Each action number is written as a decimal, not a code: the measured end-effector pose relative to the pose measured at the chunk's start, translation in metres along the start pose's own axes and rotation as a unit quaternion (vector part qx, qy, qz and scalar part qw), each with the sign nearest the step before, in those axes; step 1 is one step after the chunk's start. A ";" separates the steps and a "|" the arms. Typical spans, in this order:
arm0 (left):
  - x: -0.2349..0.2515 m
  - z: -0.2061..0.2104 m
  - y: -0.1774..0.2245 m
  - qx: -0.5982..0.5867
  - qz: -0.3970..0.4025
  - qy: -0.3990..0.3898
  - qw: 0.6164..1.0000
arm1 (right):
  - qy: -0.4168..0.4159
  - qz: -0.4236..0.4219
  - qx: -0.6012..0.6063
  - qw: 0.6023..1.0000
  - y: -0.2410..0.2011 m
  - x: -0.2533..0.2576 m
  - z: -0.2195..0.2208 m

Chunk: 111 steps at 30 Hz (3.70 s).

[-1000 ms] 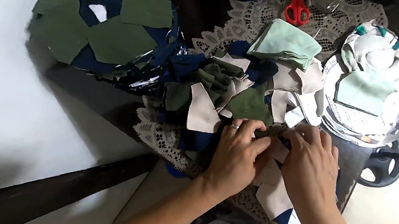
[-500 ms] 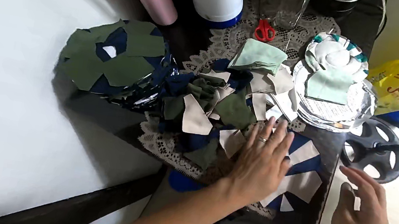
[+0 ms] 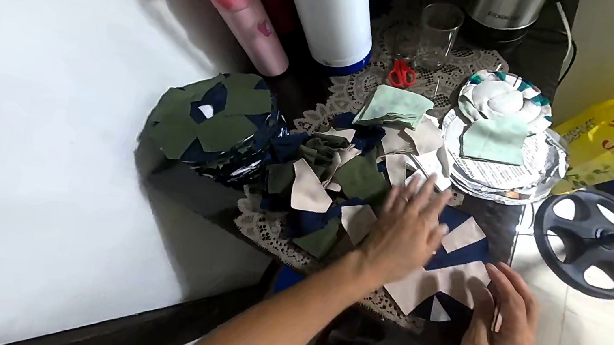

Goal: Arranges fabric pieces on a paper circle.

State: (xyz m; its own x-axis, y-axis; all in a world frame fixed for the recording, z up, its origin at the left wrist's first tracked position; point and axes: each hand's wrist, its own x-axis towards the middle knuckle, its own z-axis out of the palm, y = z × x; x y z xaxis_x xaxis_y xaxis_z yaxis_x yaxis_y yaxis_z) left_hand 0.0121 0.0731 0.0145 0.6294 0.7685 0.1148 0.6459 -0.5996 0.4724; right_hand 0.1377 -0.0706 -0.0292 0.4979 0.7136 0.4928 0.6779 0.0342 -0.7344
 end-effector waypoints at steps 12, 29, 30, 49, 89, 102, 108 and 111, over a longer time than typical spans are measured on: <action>0.033 -0.029 -0.054 0.097 0.038 0.011 0.994 | 0.057 0.026 0.086 0.994 0.005 -0.001 -0.001; -0.040 -0.073 0.001 -0.597 -0.142 -0.315 0.724 | -0.251 0.262 0.378 0.852 -0.055 0.008 -0.051; -0.041 -0.069 0.002 -0.596 -0.150 -0.318 0.722 | -0.247 0.276 0.385 0.845 -0.055 0.006 -0.053; -0.051 -0.019 0.021 -0.172 -0.005 -0.137 0.976 | -0.286 0.135 -0.156 0.936 -0.044 0.006 -0.044; -0.052 0.006 0.013 -0.051 0.126 -0.024 0.990 | -0.342 0.091 -0.179 0.918 -0.044 0.023 -0.040; -0.058 -0.007 0.013 -0.052 0.108 -0.031 0.992 | -0.163 -0.077 -0.149 0.972 -0.036 -0.044 -0.034; -0.058 -0.004 0.009 -0.021 0.090 -0.049 0.994 | -0.197 -0.102 -0.189 0.957 -0.040 -0.046 -0.020; -0.057 -0.003 0.009 -0.023 0.088 -0.060 0.994 | -0.197 -0.098 -0.193 0.956 -0.039 -0.045 -0.021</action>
State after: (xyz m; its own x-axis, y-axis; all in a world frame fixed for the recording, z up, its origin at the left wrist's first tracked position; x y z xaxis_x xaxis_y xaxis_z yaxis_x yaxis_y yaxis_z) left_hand -0.0192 0.0251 0.0147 0.7797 0.6190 0.0944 0.5030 -0.7090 0.4942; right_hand 0.1000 -0.1189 -0.0132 0.1495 0.9308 0.3334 0.9241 -0.0116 -0.3821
